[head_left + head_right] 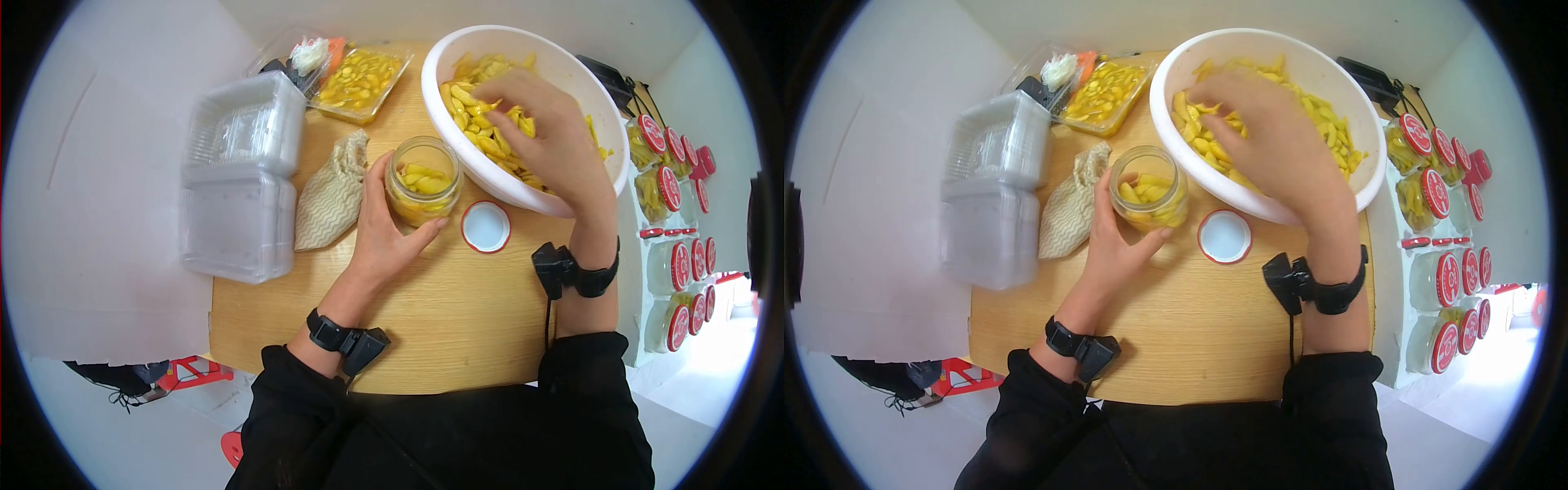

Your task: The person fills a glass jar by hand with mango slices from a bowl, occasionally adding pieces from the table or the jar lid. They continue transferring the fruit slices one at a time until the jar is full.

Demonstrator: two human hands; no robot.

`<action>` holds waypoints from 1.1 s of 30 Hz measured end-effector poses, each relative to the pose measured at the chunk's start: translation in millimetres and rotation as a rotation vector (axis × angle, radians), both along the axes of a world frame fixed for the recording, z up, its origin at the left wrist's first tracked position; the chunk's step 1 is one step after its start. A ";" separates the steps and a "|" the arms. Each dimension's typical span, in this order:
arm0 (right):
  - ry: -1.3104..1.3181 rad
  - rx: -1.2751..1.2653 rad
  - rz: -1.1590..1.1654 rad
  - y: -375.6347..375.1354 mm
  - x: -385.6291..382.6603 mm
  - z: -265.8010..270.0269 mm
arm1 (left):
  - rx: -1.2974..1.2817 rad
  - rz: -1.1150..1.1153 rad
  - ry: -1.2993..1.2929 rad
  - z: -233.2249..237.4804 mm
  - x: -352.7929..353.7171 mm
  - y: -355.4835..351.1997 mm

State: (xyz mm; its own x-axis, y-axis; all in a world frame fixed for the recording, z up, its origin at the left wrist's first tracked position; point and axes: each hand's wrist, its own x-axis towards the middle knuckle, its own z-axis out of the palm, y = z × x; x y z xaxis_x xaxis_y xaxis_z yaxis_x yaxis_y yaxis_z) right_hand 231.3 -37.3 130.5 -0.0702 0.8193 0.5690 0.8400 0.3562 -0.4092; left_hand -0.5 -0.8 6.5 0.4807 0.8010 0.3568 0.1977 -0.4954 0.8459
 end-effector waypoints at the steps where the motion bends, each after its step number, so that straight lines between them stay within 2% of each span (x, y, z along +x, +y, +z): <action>1: 0.011 -0.025 -0.053 -2.4 9.8 0.6 | 0.023 -0.001 0.007 0.3 -0.2 -0.3; 5: -0.015 -0.197 -0.191 -11.2 33.9 2.3 | 0.057 -0.008 0.030 2.6 0.0 -1.7; 14: -0.029 -0.415 -0.072 -0.6 28.2 -22.0 | 0.042 -0.022 0.054 -3.2 -1.7 1.5; 17: -0.057 -0.534 -0.134 -6.4 19.4 -17.5 | 0.021 -0.034 0.037 -2.3 -1.4 1.5; 33: -0.090 -0.477 -0.097 -5.3 22.0 -24.8 | 0.018 -0.038 0.042 -0.1 -1.4 1.6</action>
State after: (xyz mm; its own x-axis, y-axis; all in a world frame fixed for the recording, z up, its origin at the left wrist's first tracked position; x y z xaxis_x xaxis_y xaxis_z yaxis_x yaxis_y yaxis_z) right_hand 253.3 -42.5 105.7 -0.0129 0.9922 0.1240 0.8996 0.0657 -0.4317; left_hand -1.9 0.8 6.4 0.5257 0.7755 0.3495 0.2137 -0.5181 0.8282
